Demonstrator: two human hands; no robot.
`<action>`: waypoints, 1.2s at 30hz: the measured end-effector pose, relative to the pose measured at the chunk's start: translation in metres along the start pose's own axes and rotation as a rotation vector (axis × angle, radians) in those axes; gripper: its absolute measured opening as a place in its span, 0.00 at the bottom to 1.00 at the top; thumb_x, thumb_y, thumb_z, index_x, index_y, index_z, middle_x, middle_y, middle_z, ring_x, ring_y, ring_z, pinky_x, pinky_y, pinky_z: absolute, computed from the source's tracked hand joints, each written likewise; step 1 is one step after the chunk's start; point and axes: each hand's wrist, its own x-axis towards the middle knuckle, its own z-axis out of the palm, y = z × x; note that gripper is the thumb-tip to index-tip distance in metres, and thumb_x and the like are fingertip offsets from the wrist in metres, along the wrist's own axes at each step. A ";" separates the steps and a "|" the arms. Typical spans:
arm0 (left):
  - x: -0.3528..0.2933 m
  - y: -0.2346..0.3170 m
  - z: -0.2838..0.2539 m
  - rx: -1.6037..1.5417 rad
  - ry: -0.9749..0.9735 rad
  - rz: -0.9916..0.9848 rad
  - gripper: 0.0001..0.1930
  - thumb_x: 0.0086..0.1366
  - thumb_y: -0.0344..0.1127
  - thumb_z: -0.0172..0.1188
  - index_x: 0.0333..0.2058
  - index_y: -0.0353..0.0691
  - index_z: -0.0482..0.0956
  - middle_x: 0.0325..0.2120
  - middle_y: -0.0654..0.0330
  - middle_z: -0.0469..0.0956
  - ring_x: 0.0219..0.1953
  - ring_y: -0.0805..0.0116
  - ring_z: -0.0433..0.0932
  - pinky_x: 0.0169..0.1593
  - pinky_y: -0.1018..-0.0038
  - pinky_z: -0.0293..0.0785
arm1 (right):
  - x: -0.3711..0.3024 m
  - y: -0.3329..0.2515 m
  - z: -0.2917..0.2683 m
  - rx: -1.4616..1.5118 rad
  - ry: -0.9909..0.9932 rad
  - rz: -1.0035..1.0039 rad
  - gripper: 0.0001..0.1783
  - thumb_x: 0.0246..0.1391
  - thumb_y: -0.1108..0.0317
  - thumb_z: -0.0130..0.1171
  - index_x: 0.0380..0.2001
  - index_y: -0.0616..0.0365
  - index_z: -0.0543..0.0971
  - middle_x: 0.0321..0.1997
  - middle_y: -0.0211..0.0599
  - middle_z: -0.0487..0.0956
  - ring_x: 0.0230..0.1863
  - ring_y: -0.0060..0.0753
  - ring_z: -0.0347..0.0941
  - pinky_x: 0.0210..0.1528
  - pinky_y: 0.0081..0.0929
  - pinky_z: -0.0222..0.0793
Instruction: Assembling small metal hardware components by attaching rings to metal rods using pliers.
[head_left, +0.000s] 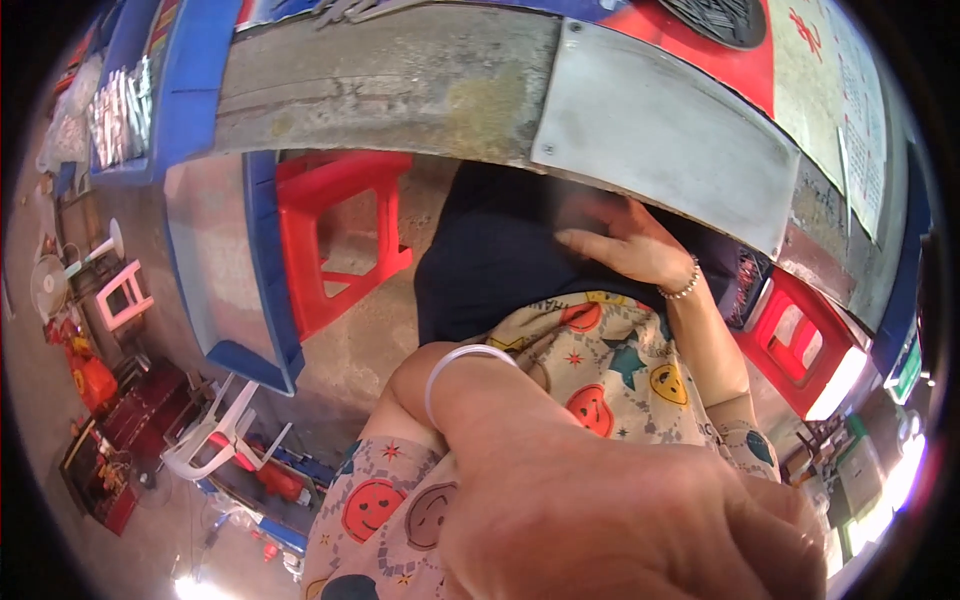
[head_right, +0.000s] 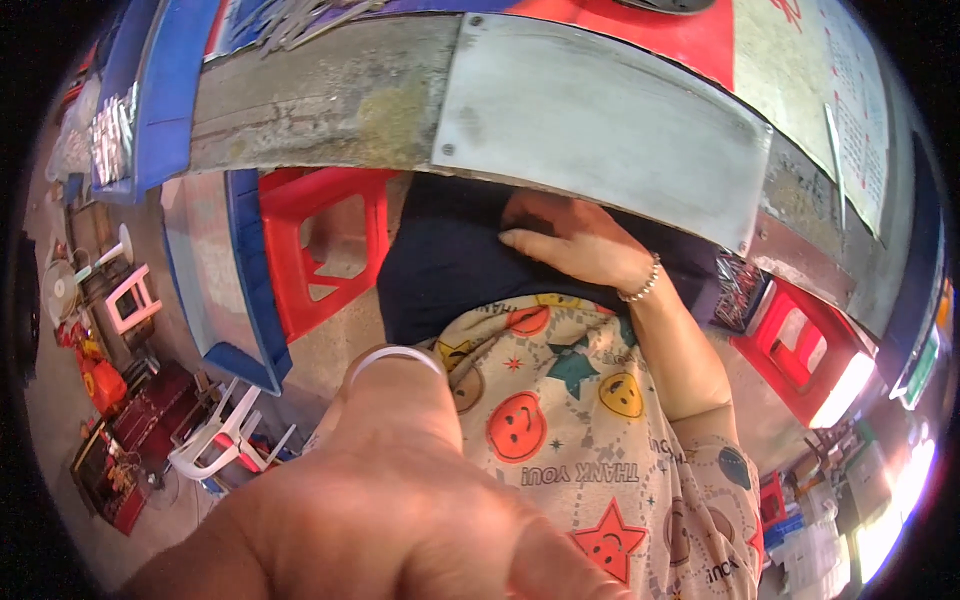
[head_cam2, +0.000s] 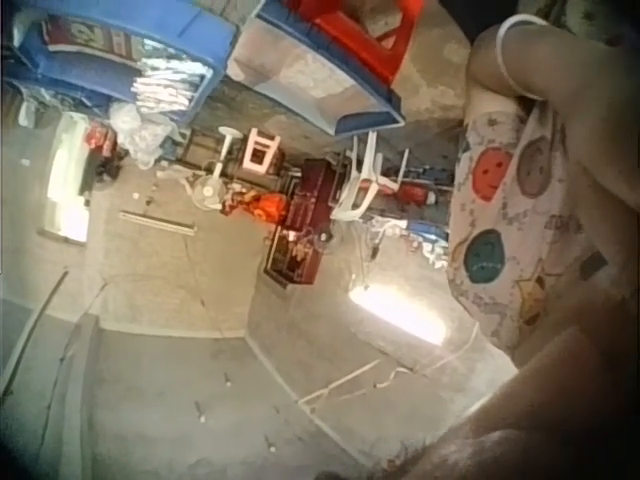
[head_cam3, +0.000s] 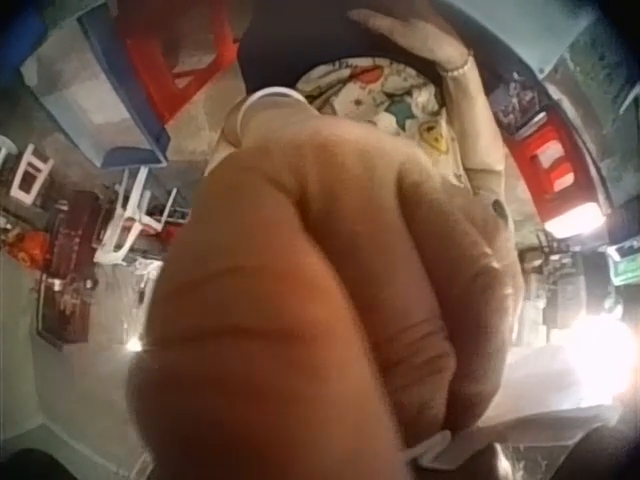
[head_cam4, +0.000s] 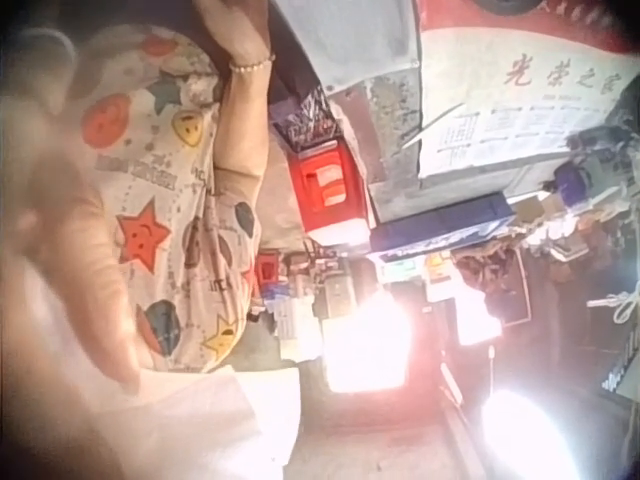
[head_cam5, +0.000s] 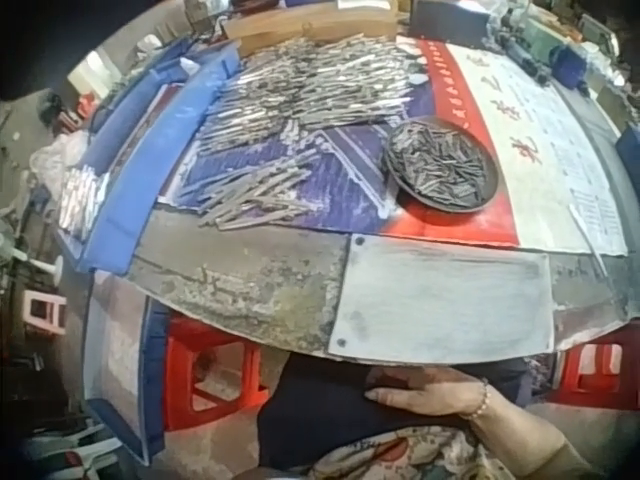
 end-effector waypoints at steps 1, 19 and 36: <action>-0.003 0.003 0.000 -0.005 0.005 0.001 0.19 0.68 0.34 0.46 0.54 0.28 0.62 0.42 0.39 0.76 0.40 0.53 0.80 0.44 0.62 0.77 | 0.001 -0.004 0.001 -0.004 -0.001 0.008 0.28 0.54 0.74 0.61 0.56 0.59 0.63 0.45 0.33 0.75 0.40 0.22 0.71 0.38 0.20 0.70; 0.017 0.044 -0.042 -0.101 0.120 -0.188 0.28 0.68 0.33 0.45 0.62 0.25 0.50 0.56 0.41 0.66 0.59 0.50 0.67 0.62 0.53 0.62 | 0.001 0.046 -0.002 0.399 -0.066 -0.270 0.16 0.51 0.65 0.62 0.43 0.61 0.78 0.42 0.34 0.79 0.42 0.25 0.73 0.46 0.26 0.71; -0.010 0.064 0.043 -1.184 0.302 -0.366 0.17 0.69 0.37 0.44 0.50 0.29 0.62 0.43 0.49 0.73 0.47 0.55 0.73 0.54 0.63 0.67 | -0.006 0.017 -0.011 -0.263 0.080 -0.307 0.17 0.52 0.58 0.57 0.38 0.60 0.76 0.38 0.47 0.76 0.41 0.44 0.73 0.45 0.33 0.68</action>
